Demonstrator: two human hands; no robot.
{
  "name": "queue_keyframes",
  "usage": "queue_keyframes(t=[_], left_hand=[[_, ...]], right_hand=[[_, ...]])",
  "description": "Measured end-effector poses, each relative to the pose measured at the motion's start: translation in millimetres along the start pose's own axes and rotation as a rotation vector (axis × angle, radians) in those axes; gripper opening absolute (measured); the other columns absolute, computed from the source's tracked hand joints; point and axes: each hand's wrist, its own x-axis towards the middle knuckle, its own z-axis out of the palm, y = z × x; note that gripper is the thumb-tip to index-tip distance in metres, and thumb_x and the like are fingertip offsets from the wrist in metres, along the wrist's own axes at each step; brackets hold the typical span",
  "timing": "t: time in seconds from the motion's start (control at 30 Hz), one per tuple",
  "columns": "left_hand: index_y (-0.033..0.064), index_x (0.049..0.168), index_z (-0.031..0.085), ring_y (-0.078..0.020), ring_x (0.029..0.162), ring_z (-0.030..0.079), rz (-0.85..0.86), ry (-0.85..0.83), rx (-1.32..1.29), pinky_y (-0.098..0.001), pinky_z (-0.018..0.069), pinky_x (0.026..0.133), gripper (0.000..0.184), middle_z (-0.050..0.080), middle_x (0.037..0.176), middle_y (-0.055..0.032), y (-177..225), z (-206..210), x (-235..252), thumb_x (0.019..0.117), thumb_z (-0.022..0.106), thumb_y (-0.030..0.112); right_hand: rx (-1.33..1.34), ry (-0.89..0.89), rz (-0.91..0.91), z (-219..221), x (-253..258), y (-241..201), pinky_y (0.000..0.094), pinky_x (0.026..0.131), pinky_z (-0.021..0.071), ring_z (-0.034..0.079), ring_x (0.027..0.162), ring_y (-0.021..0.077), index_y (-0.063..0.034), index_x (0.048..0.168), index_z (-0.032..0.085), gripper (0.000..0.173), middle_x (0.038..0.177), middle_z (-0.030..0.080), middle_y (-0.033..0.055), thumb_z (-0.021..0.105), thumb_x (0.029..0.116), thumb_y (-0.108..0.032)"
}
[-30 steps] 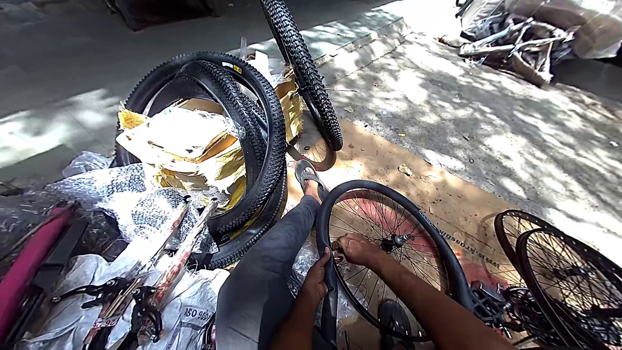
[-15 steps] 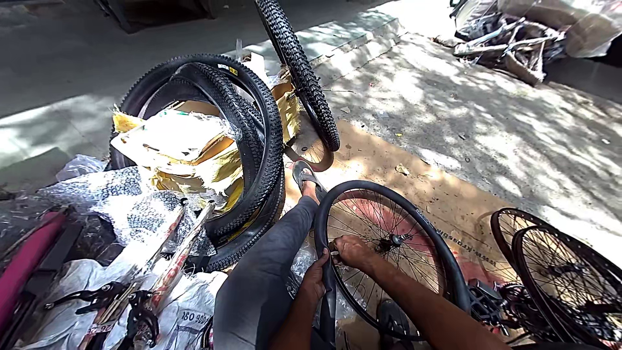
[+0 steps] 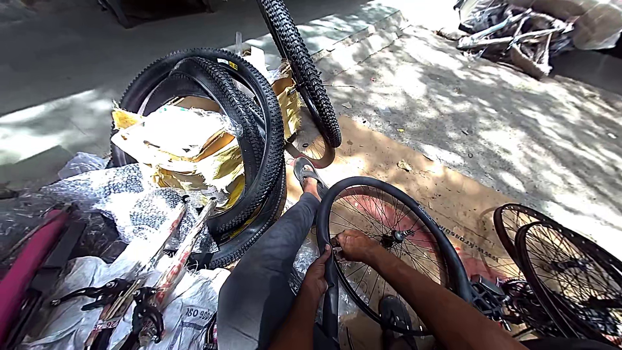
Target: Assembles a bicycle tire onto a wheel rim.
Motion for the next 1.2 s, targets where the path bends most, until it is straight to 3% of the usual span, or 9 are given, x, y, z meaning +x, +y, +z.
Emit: queue_keyframes(t=[0.1, 0.2, 0.33, 0.5, 0.7, 0.8, 0.9, 1.13, 1.2], left_hand=[[0.0011, 0.112, 0.063, -0.0267, 0.069, 0.066, 0.003, 0.003, 0.005, -0.0427, 0.0597, 0.064, 0.04, 0.066, 0.088, -0.0161, 0.2, 1.0, -0.3, 0.1046, 0.055, 0.04], [0.0011, 0.123, 0.06, -0.0269, 0.07, 0.067, -0.014, 0.039, 0.006, -0.0419, 0.0594, 0.063, 0.042, 0.069, 0.096, -0.0196, -1.4, 2.7, -3.8, 0.1043, 0.057, 0.039], [0.0006, 0.114, 0.062, -0.0269, 0.068, 0.066, 0.007, -0.001, -0.002, -0.0429, 0.0598, 0.063, 0.04, 0.066, 0.086, -0.0167, -0.4, 0.1, -0.6, 0.1051, 0.054, 0.039], [0.0012, 0.124, 0.06, -0.0273, 0.072, 0.069, -0.006, 0.036, 0.017, -0.0424, 0.0597, 0.064, 0.043, 0.07, 0.098, -0.0199, -1.4, 2.8, -3.6, 0.1043, 0.056, 0.04], [0.001, 0.113, 0.062, -0.0267, 0.068, 0.066, 0.006, 0.002, -0.01, -0.0428, 0.0598, 0.063, 0.039, 0.066, 0.086, -0.0164, 0.2, 1.4, 2.3, 0.1046, 0.055, 0.039], [0.001, 0.12, 0.061, -0.0275, 0.071, 0.067, -0.003, 0.04, 0.003, -0.0434, 0.0596, 0.065, 0.042, 0.069, 0.093, -0.0191, -1.2, 1.6, 0.3, 0.1033, 0.059, 0.039], [0.0012, 0.113, 0.062, -0.0275, 0.068, 0.066, -0.003, 0.018, -0.016, -0.0437, 0.0595, 0.063, 0.039, 0.066, 0.087, -0.0172, -0.4, 0.5, -0.2, 0.1037, 0.057, 0.039], [0.0012, 0.123, 0.06, -0.0271, 0.07, 0.068, -0.009, 0.033, 0.007, -0.042, 0.0593, 0.063, 0.042, 0.07, 0.097, -0.0202, -1.4, 2.9, -4.8, 0.1043, 0.056, 0.039], [0.0014, 0.121, 0.061, -0.0273, 0.07, 0.067, -0.013, 0.026, -0.012, -0.0421, 0.0594, 0.063, 0.041, 0.069, 0.095, -0.0196, -0.7, 3.4, -5.3, 0.1045, 0.056, 0.039]], right_hand=[[-0.002, 0.058, 0.031, 7.6, -0.4, -2.8, 0.0556, 0.084, 0.0559, 0.071, 0.095, 0.0313, -0.0143, 0.103, 0.075, 0.018, 0.096, 0.074, 0.0104, 0.073, 0.0917, -0.028], [-0.005, -0.012, 0.012, -3.8, -1.2, -3.5, 0.0561, 0.085, 0.0545, 0.07, 0.096, 0.0321, -0.0116, 0.1, 0.075, 0.011, 0.096, 0.074, 0.0118, 0.068, 0.0937, -0.016], [-0.038, -0.023, 0.011, -2.7, 0.8, -5.4, 0.0559, 0.084, 0.0552, 0.07, 0.095, 0.0304, -0.0142, 0.1, 0.075, 0.021, 0.095, 0.073, 0.0099, 0.076, 0.0892, -0.032], [-0.032, 0.005, 0.0, -1.4, -0.2, -2.7, 0.0557, 0.084, 0.0547, 0.07, 0.094, 0.0324, -0.0102, 0.099, 0.074, 0.011, 0.094, 0.073, 0.0123, 0.069, 0.0943, -0.019], [-0.041, 0.037, 0.02, 5.6, 2.5, -2.1, 0.055, 0.083, 0.0558, 0.071, 0.093, 0.0303, -0.0138, 0.1, 0.075, 0.018, 0.094, 0.074, 0.0099, 0.073, 0.091, -0.029], [-0.039, 0.033, 0.017, 4.4, 3.6, -1.2, 0.0545, 0.084, 0.0554, 0.071, 0.094, 0.0312, -0.0106, 0.097, 0.075, 0.013, 0.093, 0.073, 0.0115, 0.07, 0.0935, -0.022], [-0.018, 0.013, -0.026, 3.1, 4.3, 1.1, 0.0547, 0.084, 0.055, 0.07, 0.094, 0.0302, -0.0113, 0.097, 0.074, 0.018, 0.093, 0.073, 0.0107, 0.074, 0.0909, -0.028], [-0.009, 0.008, 0.031, 0.3, 1.2, -5.1, 0.056, 0.083, 0.055, 0.07, 0.094, 0.0318, -0.011, 0.098, 0.075, 0.011, 0.094, 0.073, 0.0117, 0.072, 0.0916, -0.02], [-0.002, -0.036, 0.033, -4.0, 2.0, -4.4, 0.056, 0.084, 0.0548, 0.07, 0.094, 0.0309, -0.0122, 0.098, 0.075, 0.015, 0.094, 0.073, 0.0108, 0.074, 0.0915, -0.025]])
